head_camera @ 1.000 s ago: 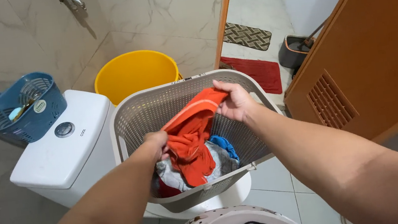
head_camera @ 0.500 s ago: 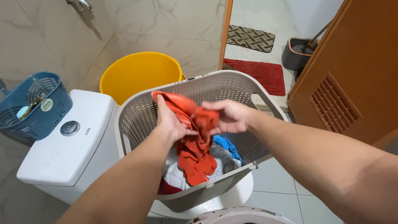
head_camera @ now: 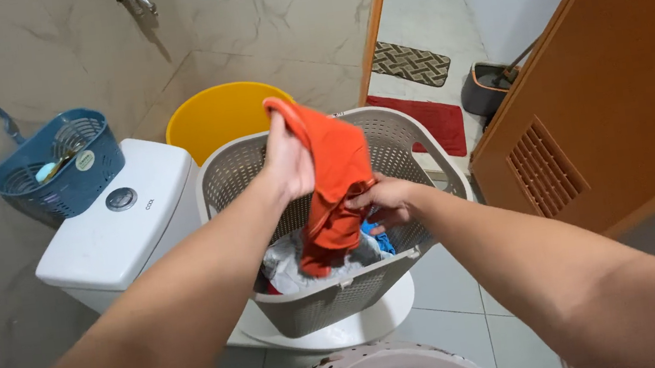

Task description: Put various items of clothing from a laundry basket into a top-loading washing machine.

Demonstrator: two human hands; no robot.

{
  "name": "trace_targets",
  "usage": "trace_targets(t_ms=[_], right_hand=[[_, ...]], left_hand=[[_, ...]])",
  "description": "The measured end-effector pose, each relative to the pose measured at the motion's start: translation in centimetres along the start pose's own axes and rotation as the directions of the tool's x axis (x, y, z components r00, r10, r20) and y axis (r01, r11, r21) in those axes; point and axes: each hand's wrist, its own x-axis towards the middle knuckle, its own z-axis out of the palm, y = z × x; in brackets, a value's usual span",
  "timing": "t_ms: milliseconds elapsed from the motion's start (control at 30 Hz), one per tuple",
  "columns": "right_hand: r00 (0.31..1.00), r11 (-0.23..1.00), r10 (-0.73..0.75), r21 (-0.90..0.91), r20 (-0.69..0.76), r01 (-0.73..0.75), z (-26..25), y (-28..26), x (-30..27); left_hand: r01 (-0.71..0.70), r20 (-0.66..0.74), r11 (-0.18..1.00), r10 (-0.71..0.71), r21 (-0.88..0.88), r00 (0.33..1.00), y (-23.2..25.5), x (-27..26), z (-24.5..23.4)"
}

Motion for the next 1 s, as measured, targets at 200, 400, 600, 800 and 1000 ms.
trace_targets(t_ms=[200,400,600,800,1000], right_hand=[[0.999,0.997,0.021,0.073,0.03,-0.023,-2.2,3.5,5.5],[0.996,0.929,-0.091,0.362,0.013,0.08,-1.4,0.6,2.3],[0.817,0.795,-0.4,0.6,0.414,0.085,-1.3,-2.4,0.4],[0.685,0.724,-0.547,0.682,0.481,0.099,-1.8,-4.2,-1.0],[0.695,0.784,-0.498,0.612,0.518,0.106,-3.5,-3.2,-4.7]], left_hand=[[0.024,-0.025,0.997,-0.026,-0.078,0.999,2.7,-1.3,2.0],[0.118,-0.641,0.992,-0.115,-0.038,0.759,4.1,-2.0,-6.8],[0.464,-0.786,0.877,-0.198,0.125,0.586,0.5,-4.8,-5.3],[0.265,-0.601,0.964,-0.231,-0.034,0.765,-2.4,-6.9,0.2],[-0.033,-0.501,0.993,-0.027,-0.111,0.865,-4.7,-4.2,-1.3]])
